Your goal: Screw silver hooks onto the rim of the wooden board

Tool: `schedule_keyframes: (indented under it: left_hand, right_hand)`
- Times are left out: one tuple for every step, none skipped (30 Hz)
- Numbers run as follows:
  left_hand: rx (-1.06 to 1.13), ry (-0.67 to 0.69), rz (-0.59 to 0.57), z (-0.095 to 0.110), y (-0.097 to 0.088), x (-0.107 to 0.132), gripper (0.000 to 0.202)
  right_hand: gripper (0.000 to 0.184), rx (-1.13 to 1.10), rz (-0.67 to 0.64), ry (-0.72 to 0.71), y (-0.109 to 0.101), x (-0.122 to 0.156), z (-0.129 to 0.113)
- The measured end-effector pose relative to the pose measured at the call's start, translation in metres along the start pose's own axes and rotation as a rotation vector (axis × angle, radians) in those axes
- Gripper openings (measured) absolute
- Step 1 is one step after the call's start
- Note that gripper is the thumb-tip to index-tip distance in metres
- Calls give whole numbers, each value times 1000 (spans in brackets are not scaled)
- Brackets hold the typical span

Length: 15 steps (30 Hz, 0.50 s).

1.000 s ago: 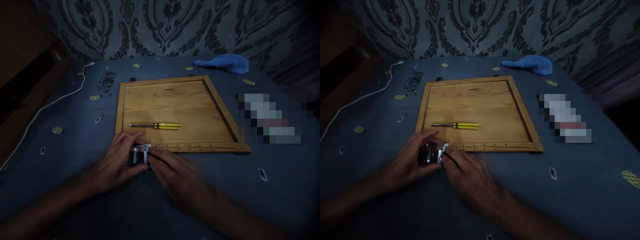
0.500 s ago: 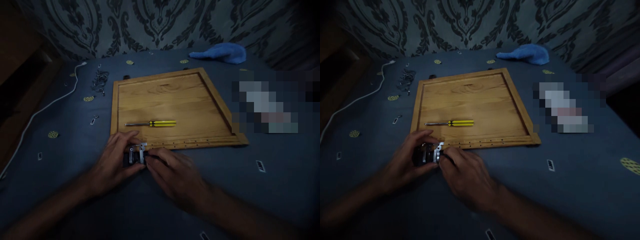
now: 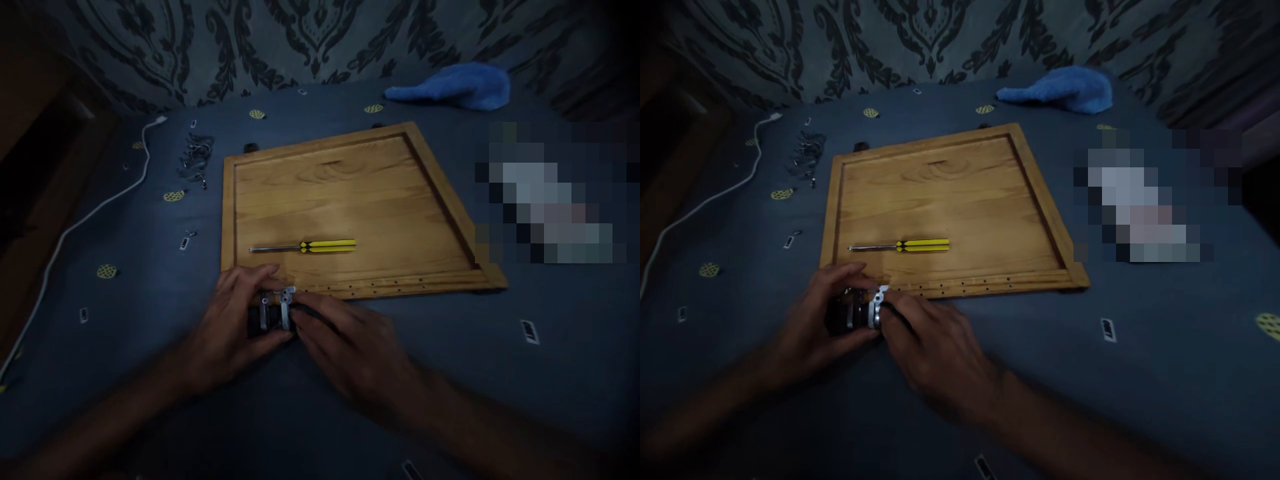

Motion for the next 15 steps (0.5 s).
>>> schedule_keyframes:
  left_hand:
    - [-2,-3,-2,0,0,0,75]
    - [-4,-6,-5,0,0,0,75]
    - [-5,-5,-6,0,0,0,75]
    - [-6,-3,-8,0,0,0,75]
    - [-8,-1,-10,0,0,0,75]
    - [-9,-1,-14,0,0,0,76]
    - [-6,-1,-19,0,0,1,76]
    - [-2,0,-22,-1,0,1,76]
    - [0,-2,-27,-1,0,1,76]
    - [3,-6,-27,-2,0,1,76]
    - [5,-6,-26,-2,0,1,76]
    - [5,-6,-25,-3,0,1,76]
    - [3,-7,-27,-3,1,1,76]
    - [0,-9,-28,-3,1,1,76]
    - [-2,-8,-27,-3,1,0,75]
  right_hand:
    - [25,3,-2,-8,1,1,0]
    - [25,9,-3,-15,1,3,1]
    - [25,15,-7,-21,2,4,1]
    - [25,22,-10,-25,3,5,1]
    - [26,28,-16,-26,4,6,1]
    - [26,30,-20,-25,4,6,2]
    - [25,28,-24,-23,5,6,2]
    - [25,24,-21,-23,4,6,1]
    - [25,22,-19,-24,4,5,1]
    - [26,21,-19,-24,3,4,1]
    - [26,21,-28,-23,3,4,1]
    - [27,22,-40,-20,3,4,1]
    - [28,21,-56,-19,4,4,2]
    - [28,16,-71,-16,5,5,2]
    - [28,10,-80,-15,5,5,2]
Point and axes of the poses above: each hand's wrist, its own x-axis away from the middle knuckle, its own y-axis out of the palm, z = x × y, the point moved 6 cm from there along -x, towards the middle knuckle, and after that the axes turned 6 degrees about -z, right-handed, at the moved point
